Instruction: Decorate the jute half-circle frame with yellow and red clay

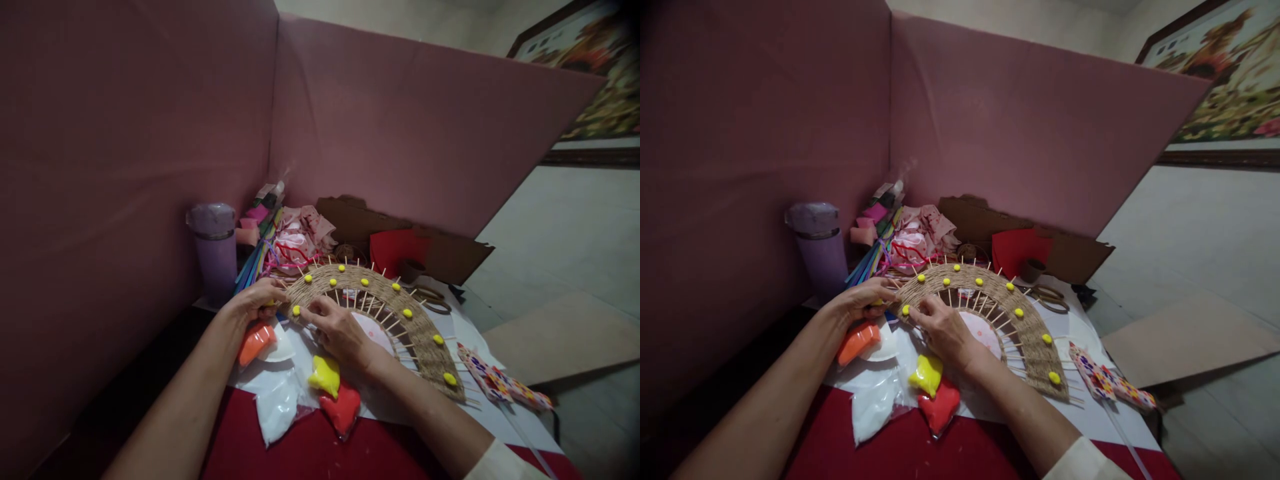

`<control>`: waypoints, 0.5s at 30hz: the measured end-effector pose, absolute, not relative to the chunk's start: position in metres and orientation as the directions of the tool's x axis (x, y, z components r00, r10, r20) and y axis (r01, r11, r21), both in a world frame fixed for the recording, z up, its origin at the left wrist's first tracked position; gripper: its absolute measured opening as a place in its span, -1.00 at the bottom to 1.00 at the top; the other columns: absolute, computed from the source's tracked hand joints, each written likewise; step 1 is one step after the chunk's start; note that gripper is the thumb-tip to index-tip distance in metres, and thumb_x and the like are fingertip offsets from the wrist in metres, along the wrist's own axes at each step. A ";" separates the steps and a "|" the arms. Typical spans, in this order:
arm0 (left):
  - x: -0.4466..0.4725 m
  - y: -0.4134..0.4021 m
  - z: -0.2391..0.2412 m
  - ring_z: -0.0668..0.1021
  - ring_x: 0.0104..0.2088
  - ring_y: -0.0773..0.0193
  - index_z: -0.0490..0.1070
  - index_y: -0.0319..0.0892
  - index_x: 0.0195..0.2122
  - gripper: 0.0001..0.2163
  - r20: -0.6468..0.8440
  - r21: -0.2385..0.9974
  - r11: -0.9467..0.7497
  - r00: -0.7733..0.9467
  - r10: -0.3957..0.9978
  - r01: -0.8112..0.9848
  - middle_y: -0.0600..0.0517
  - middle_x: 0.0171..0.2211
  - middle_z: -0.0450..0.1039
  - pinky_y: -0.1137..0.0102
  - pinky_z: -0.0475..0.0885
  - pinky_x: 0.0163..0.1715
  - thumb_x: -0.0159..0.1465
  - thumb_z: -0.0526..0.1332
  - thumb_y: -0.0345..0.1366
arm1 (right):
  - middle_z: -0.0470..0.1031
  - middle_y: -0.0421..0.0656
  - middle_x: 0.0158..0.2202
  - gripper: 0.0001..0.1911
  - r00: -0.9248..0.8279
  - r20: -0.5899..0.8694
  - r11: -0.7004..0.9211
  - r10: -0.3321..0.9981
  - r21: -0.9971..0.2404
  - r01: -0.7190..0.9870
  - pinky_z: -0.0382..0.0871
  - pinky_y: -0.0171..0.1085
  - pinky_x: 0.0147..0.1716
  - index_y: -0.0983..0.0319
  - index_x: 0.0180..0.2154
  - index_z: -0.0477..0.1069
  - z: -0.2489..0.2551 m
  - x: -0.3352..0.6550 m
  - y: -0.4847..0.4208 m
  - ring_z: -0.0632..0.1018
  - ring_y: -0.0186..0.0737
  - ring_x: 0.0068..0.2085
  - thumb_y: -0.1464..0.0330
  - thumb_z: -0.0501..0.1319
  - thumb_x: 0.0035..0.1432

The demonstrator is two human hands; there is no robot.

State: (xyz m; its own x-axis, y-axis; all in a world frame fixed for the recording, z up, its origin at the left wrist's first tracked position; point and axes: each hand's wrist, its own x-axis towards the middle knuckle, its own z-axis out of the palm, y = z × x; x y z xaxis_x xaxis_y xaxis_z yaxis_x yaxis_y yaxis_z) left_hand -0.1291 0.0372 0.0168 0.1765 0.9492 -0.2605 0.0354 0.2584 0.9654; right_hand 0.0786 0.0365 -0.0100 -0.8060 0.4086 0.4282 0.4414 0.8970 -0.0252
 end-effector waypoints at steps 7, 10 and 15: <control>-0.128 0.036 0.018 0.01 -0.83 0.57 0.31 -0.20 -0.40 -0.83 -0.257 0.966 0.254 0.166 0.952 0.038 0.25 -0.79 0.08 0.52 -0.17 -0.79 -0.07 0.19 -0.43 | 0.33 -0.08 -0.27 -0.67 -0.836 0.390 0.898 0.386 0.049 0.438 0.30 -0.28 -0.36 0.24 -0.08 0.34 -0.008 0.076 0.034 0.32 -0.25 -0.30 0.58 0.01 0.14; -0.129 0.036 0.018 0.02 -0.84 0.56 0.30 -0.20 -0.40 -0.83 -0.257 0.966 0.253 0.176 0.950 0.043 0.27 -0.82 0.06 0.52 -0.18 -0.79 -0.07 0.20 -0.42 | 0.32 -0.10 -0.27 -0.63 -0.821 0.429 0.900 0.378 0.037 0.434 0.28 -0.31 -0.41 0.21 -0.05 0.31 -0.008 0.076 0.035 0.31 -0.27 -0.31 0.59 0.03 0.12; -0.129 0.036 0.017 0.06 -0.85 0.55 0.29 -0.21 -0.42 -0.84 -0.259 0.966 0.254 0.173 0.950 0.048 0.25 -0.81 0.10 0.53 -0.16 -0.80 -0.07 0.18 -0.43 | 0.31 -0.11 -0.31 -0.66 -0.850 0.401 0.887 0.342 0.159 0.433 0.25 -0.32 -0.46 0.18 -0.02 0.30 -0.010 0.072 0.036 0.29 -0.28 -0.38 0.54 0.04 0.18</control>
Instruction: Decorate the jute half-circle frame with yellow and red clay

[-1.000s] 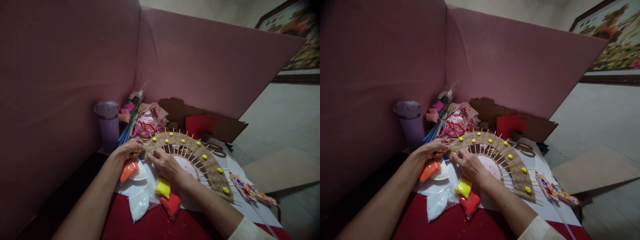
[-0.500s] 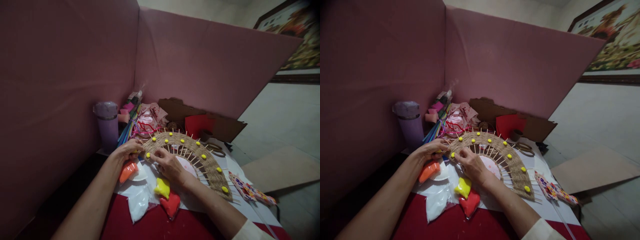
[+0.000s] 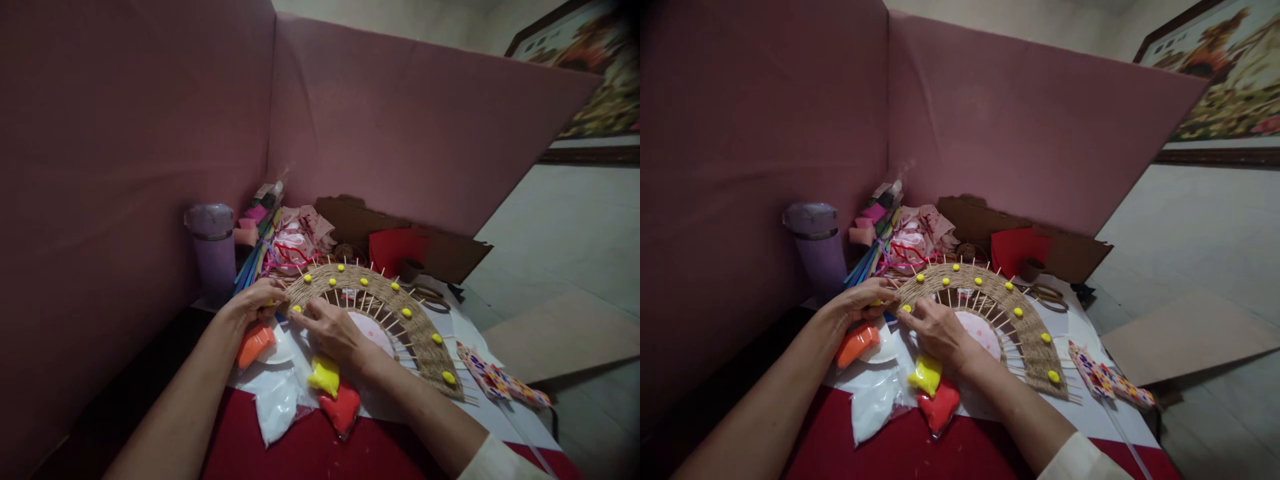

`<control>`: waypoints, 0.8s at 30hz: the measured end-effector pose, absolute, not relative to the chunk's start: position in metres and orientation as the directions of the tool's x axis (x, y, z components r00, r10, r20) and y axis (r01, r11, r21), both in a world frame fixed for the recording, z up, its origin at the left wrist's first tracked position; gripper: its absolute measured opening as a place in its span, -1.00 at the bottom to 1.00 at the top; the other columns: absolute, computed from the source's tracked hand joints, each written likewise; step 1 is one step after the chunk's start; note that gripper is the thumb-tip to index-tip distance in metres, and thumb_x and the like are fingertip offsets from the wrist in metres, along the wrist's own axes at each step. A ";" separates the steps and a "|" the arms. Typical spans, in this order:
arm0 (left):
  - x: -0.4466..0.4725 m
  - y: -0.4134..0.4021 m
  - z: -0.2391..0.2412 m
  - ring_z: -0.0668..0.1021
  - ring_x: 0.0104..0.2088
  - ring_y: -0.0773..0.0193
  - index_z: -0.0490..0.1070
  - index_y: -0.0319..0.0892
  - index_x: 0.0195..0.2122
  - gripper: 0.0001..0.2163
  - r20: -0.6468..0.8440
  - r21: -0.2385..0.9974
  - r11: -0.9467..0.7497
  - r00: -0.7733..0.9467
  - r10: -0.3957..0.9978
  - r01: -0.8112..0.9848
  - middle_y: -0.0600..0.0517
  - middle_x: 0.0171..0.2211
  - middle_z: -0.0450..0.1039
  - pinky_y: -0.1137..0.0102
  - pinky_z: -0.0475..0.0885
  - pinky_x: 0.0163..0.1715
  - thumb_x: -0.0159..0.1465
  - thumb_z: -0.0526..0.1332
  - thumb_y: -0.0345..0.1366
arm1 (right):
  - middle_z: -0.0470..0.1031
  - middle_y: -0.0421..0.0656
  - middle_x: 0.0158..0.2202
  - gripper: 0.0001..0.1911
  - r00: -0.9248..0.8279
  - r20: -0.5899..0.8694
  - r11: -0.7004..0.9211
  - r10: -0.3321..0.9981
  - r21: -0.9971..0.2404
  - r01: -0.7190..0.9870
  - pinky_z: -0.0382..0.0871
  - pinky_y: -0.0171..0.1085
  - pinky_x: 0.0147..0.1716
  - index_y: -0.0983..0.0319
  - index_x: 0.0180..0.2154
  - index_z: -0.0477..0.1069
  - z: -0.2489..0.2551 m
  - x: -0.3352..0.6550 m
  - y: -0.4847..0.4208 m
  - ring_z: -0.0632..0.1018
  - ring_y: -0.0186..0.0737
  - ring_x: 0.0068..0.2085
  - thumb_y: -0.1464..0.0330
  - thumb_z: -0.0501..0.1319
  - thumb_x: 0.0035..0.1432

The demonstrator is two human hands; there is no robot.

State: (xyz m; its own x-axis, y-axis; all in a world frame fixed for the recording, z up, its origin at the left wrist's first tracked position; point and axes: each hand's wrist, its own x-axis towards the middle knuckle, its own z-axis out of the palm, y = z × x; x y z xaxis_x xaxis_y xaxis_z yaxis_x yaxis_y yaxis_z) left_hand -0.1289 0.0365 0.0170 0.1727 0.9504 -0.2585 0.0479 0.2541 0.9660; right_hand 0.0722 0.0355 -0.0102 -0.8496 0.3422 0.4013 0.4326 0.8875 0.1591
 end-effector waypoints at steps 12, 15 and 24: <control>-0.128 0.034 0.018 0.05 -0.85 0.55 0.31 -0.22 -0.37 -0.80 -0.246 0.969 0.243 0.176 0.953 0.040 0.26 -0.81 0.09 0.53 -0.15 -0.80 -0.07 0.16 -0.42 | 0.30 -0.12 -0.22 -0.41 -0.757 0.444 0.866 0.480 -0.099 0.491 0.32 -0.30 -0.31 0.16 0.06 0.23 -0.007 0.074 0.038 0.34 -0.27 -0.27 0.66 0.03 -0.02; -0.128 0.033 0.020 0.04 -0.85 0.55 0.32 -0.22 -0.37 -0.81 -0.236 0.972 0.233 0.183 0.954 0.038 0.27 -0.82 0.06 0.53 -0.15 -0.80 -0.07 0.17 -0.41 | 0.30 -0.13 -0.22 -0.42 -0.746 0.430 0.851 0.509 -0.125 0.509 0.30 -0.31 -0.31 0.15 0.01 0.29 -0.006 0.073 0.037 0.36 -0.27 -0.27 0.66 0.04 -0.04; -0.127 0.034 0.020 0.04 -0.86 0.55 0.31 -0.23 -0.38 -0.82 -0.237 0.971 0.235 0.177 0.955 0.035 0.25 -0.82 0.08 0.53 -0.18 -0.80 -0.07 0.17 -0.42 | 0.37 -0.15 -0.25 -0.72 -0.671 0.483 0.810 0.562 -0.160 0.564 0.22 -0.37 -0.39 0.19 -0.16 0.41 0.000 0.064 0.033 0.41 -0.29 -0.31 0.54 0.12 0.08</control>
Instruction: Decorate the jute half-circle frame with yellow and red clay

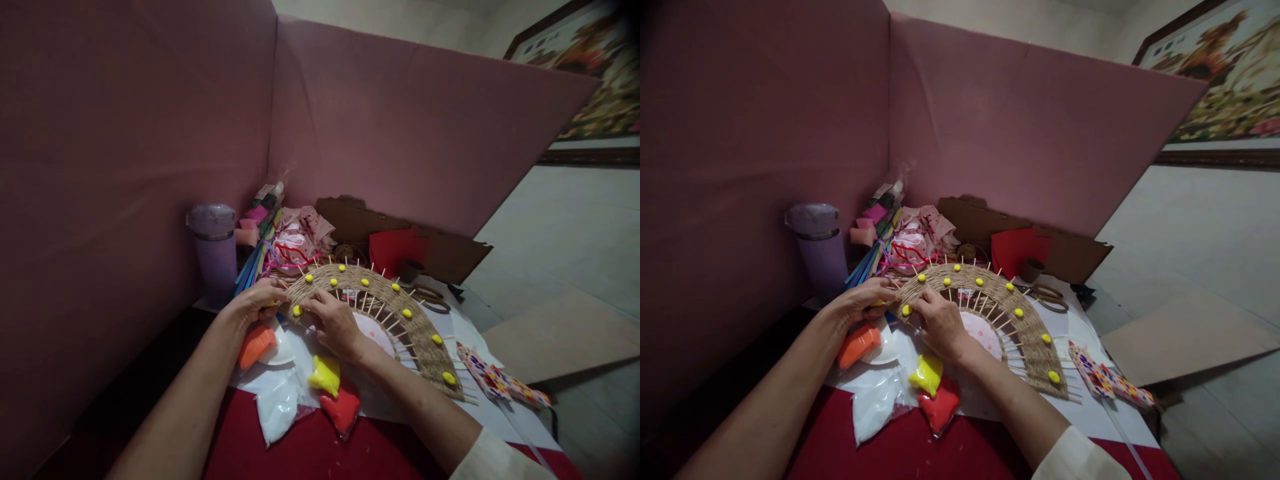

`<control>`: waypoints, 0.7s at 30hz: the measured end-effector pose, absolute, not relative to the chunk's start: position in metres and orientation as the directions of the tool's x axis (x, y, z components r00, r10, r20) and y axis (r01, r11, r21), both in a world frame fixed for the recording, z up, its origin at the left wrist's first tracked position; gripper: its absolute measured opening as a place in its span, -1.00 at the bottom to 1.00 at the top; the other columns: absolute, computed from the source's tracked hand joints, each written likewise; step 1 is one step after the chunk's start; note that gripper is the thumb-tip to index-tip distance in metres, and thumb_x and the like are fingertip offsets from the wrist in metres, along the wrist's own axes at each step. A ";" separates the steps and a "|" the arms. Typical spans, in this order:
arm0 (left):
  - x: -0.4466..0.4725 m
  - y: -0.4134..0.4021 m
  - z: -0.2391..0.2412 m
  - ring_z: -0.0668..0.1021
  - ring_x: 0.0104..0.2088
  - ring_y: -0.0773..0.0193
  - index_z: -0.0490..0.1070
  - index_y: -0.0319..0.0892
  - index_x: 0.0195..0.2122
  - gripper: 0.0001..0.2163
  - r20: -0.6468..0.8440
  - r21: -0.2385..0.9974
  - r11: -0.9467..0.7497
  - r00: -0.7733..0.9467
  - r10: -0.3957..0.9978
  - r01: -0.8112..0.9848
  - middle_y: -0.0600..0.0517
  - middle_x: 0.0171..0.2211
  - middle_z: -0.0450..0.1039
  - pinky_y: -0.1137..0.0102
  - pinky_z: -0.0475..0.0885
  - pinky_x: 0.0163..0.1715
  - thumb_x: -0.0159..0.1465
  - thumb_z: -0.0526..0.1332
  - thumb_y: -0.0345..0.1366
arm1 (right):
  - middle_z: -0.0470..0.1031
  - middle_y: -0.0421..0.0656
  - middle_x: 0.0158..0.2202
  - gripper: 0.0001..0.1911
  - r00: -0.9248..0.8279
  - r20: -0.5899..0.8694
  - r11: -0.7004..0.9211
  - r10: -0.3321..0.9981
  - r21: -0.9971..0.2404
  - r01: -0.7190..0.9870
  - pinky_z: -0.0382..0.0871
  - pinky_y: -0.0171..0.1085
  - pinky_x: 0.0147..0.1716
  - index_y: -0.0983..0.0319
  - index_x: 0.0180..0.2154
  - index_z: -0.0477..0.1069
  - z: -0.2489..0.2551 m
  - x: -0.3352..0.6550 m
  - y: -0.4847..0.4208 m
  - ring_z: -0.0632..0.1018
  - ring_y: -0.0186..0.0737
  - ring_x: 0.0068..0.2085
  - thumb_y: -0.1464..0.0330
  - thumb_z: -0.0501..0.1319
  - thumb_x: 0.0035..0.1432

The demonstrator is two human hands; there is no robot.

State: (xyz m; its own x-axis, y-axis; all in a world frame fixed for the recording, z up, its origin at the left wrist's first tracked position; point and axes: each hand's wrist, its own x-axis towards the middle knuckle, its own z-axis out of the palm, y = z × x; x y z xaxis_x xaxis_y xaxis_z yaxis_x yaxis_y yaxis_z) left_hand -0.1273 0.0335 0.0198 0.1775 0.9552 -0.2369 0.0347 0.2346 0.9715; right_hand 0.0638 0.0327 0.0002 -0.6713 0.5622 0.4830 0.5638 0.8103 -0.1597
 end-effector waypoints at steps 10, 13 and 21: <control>-0.128 0.034 0.019 0.03 -0.82 0.56 0.26 -0.19 -0.54 -0.90 -0.193 0.981 0.191 0.190 0.963 0.030 0.25 -0.80 0.04 0.51 -0.16 -0.77 -0.09 0.18 -0.46 | 0.40 -0.20 -0.35 -0.91 -0.618 0.496 0.780 0.610 -0.241 0.577 0.16 -0.39 -0.44 0.22 -0.37 0.41 -0.001 0.056 0.040 0.42 -0.32 -0.38 0.50 0.19 0.05; -0.128 0.035 0.018 0.04 -0.80 0.57 0.28 -0.19 -0.49 -0.88 -0.177 0.984 0.176 0.194 0.965 0.025 0.23 -0.76 0.09 0.51 -0.16 -0.77 -0.09 0.18 -0.45 | 0.39 -0.19 -0.34 -0.88 -0.615 0.497 0.783 0.612 -0.270 0.560 0.18 -0.39 -0.40 0.23 -0.36 0.41 -0.002 0.057 0.042 0.42 -0.33 -0.36 0.54 0.18 0.04; -0.130 0.039 0.012 0.04 -0.79 0.56 0.29 -0.20 -0.47 -0.86 -0.162 0.987 0.159 0.201 0.966 0.027 0.22 -0.74 0.11 0.51 -0.15 -0.77 -0.10 0.16 -0.46 | 0.41 -0.18 -0.35 -0.88 -0.624 0.486 0.780 0.612 -0.242 0.577 0.20 -0.38 -0.41 0.23 -0.36 0.42 0.001 0.058 0.037 0.42 -0.32 -0.37 0.53 0.17 0.05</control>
State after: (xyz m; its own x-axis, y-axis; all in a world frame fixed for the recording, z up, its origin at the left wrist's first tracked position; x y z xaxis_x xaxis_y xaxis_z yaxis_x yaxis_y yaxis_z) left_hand -0.1299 0.0385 0.0124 0.2015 0.9661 -0.1615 0.0274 0.1593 0.9869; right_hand 0.0578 0.0366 0.0013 -0.6241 0.6121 0.4857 0.5766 0.7802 -0.2423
